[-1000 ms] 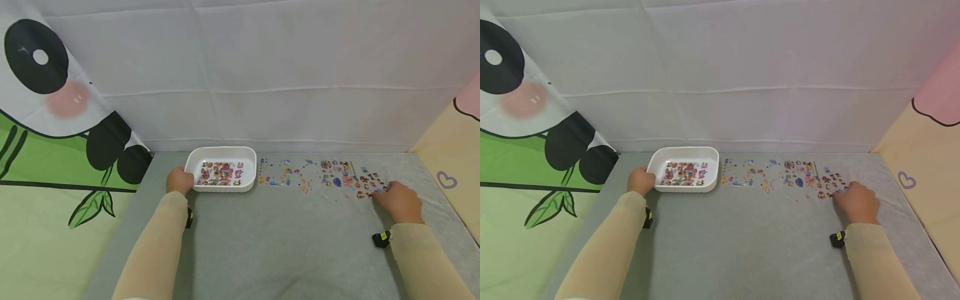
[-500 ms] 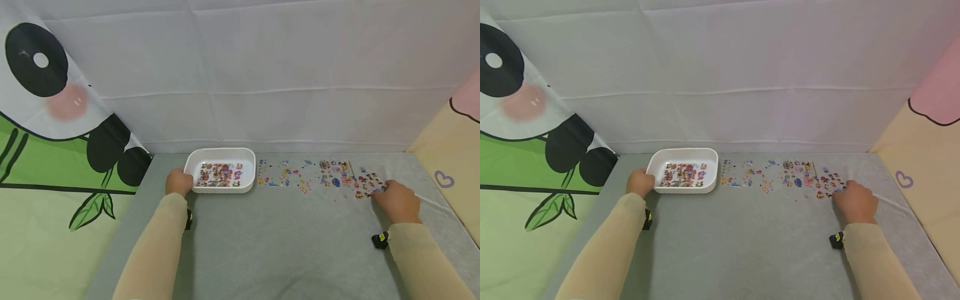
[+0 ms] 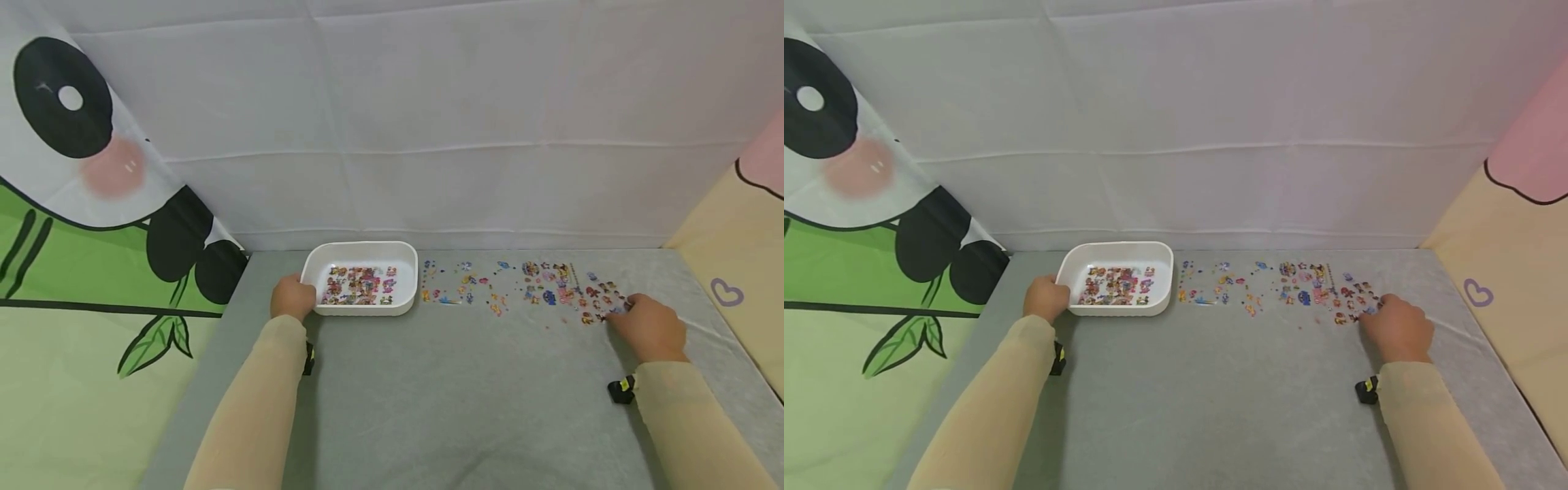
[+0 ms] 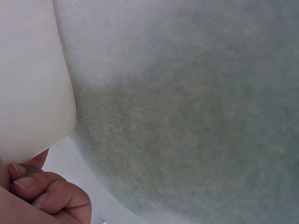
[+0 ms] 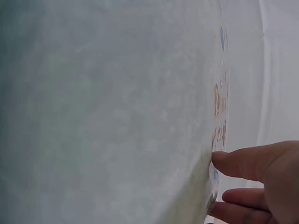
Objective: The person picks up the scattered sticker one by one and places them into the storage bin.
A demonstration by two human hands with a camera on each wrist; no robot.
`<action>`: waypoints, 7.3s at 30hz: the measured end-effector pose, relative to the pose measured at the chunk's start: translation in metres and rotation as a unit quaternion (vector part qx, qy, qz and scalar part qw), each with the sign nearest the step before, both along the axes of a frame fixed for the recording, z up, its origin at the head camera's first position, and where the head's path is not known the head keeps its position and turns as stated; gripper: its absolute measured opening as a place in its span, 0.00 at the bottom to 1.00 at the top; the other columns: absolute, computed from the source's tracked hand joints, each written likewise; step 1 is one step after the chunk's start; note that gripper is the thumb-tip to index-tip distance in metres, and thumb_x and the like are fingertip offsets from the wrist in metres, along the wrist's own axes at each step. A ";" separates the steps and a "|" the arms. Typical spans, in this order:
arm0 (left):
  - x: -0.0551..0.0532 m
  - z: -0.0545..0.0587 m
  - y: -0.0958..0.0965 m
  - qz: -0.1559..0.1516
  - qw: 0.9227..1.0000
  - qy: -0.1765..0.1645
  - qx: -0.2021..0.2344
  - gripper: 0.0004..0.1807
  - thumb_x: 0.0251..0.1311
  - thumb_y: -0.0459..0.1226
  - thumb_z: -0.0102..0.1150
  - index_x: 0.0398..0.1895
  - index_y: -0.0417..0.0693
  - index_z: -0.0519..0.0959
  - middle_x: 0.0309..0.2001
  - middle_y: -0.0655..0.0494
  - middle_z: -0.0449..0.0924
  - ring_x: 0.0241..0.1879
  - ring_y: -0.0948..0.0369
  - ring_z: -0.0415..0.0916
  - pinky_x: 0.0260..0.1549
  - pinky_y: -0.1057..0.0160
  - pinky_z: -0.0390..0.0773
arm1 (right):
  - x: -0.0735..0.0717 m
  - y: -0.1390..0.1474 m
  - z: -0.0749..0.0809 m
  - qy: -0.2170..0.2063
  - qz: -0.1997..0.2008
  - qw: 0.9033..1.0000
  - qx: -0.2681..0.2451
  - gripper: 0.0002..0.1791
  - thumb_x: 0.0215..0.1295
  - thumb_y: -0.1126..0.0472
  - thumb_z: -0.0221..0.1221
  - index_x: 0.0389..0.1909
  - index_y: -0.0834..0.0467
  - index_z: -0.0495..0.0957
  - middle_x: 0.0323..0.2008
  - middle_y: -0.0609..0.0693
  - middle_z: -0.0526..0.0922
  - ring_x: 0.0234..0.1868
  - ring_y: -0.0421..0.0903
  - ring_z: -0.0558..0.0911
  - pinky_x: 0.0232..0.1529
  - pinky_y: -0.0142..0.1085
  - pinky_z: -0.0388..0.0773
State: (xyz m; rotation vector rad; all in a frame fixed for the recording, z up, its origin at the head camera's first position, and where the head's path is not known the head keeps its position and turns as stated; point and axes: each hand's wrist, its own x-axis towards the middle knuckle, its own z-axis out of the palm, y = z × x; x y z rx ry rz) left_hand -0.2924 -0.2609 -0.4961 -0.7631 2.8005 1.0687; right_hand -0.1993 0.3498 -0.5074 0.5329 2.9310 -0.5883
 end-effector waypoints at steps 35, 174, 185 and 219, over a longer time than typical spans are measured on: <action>0.001 -0.001 0.000 0.004 1.000 -0.002 -0.001 0.25 0.69 0.35 0.48 0.65 0.33 0.76 0.56 0.36 0.81 0.50 0.45 0.77 0.52 0.43 0.78 | -0.032 0.036 -0.009 -0.032 0.045 0.986 -0.154 0.31 0.62 0.58 0.64 0.58 0.76 0.70 0.55 0.77 0.72 0.53 0.69 0.72 0.50 0.57 0.71; 0.002 0.006 0.000 -0.010 1.000 -0.009 -0.002 0.26 0.69 0.35 0.48 0.66 0.32 0.74 0.58 0.35 0.80 0.50 0.45 0.77 0.51 0.43 0.78 | -0.056 -0.262 0.022 0.057 -0.025 0.828 -0.557 0.10 0.74 0.66 0.57 0.46 0.69 0.82 0.39 0.59 0.86 0.34 0.45 0.85 0.39 0.36 0.84; 0.001 0.003 0.000 -0.003 1.000 -0.012 -0.004 0.25 0.69 0.36 0.48 0.66 0.32 0.75 0.58 0.36 0.80 0.51 0.44 0.77 0.53 0.43 0.77 | -0.068 -0.306 0.038 0.038 -0.017 0.852 -0.521 0.09 0.73 0.66 0.59 0.47 0.68 0.83 0.38 0.59 0.87 0.31 0.42 0.84 0.38 0.35 0.84; -0.002 0.002 0.003 -0.009 1.000 -0.026 0.001 0.26 0.70 0.36 0.48 0.68 0.34 0.74 0.59 0.36 0.79 0.52 0.45 0.76 0.53 0.43 0.77 | -0.065 -0.329 0.052 0.072 0.136 0.947 -0.282 0.13 0.76 0.56 0.56 0.50 0.57 0.85 0.48 0.52 0.85 0.43 0.49 0.80 0.42 0.44 0.78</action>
